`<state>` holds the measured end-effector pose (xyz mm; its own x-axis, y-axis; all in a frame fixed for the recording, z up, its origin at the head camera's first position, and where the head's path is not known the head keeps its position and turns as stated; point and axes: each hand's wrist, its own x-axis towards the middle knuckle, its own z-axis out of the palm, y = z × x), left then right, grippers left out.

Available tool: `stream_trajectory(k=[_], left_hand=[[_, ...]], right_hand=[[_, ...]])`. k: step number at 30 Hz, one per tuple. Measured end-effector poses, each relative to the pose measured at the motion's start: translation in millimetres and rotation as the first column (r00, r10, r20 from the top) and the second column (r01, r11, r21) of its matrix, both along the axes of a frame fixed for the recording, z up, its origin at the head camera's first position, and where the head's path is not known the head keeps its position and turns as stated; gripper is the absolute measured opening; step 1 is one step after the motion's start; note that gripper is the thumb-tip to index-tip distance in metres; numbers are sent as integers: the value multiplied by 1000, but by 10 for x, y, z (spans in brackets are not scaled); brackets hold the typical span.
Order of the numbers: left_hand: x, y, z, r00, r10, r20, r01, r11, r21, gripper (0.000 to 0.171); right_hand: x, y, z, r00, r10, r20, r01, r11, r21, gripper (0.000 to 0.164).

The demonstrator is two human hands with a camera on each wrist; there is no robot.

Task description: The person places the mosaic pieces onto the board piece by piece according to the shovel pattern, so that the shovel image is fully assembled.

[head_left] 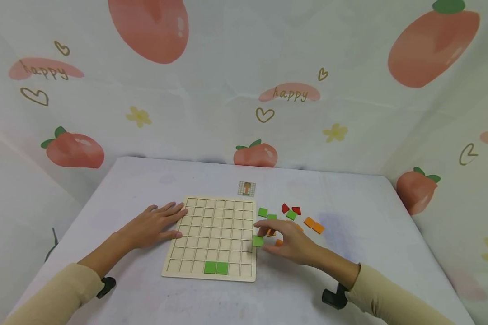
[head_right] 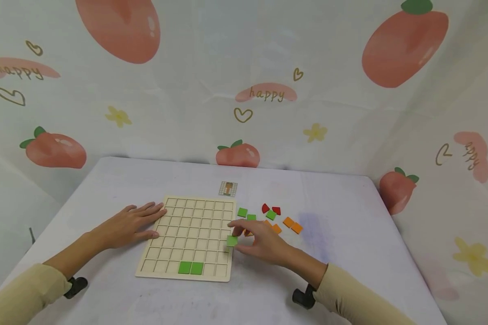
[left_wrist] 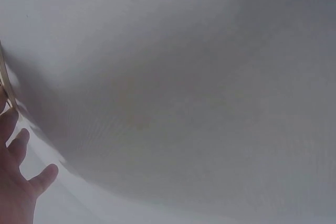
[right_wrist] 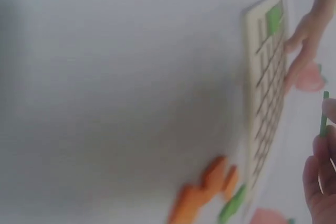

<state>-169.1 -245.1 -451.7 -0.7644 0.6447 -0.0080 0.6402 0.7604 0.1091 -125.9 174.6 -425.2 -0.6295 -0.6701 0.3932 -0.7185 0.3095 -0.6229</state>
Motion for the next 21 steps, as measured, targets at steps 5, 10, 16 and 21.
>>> stream_trajectory(k=[5,10,16,21], left_hand=[[5,3,-1,1000,1,1,-1,1000,-3,73],[6,-4,-6,1000,4,3,-4,1000,-7,74],[5,1,11,1000,7,6,-7,1000,-6,73],[6,8,31,1000,10,12,-10,1000,-5,73]], right_hand=[[-66,-262,80,999,35,12,-35,999,6,51],[-109,-498,62,996,91,18,-91,996,15,48],[-126,-738,70,989,147,6,-147,989,25,46],[-122,-913,71,986,165,18,-166,985,53,46]])
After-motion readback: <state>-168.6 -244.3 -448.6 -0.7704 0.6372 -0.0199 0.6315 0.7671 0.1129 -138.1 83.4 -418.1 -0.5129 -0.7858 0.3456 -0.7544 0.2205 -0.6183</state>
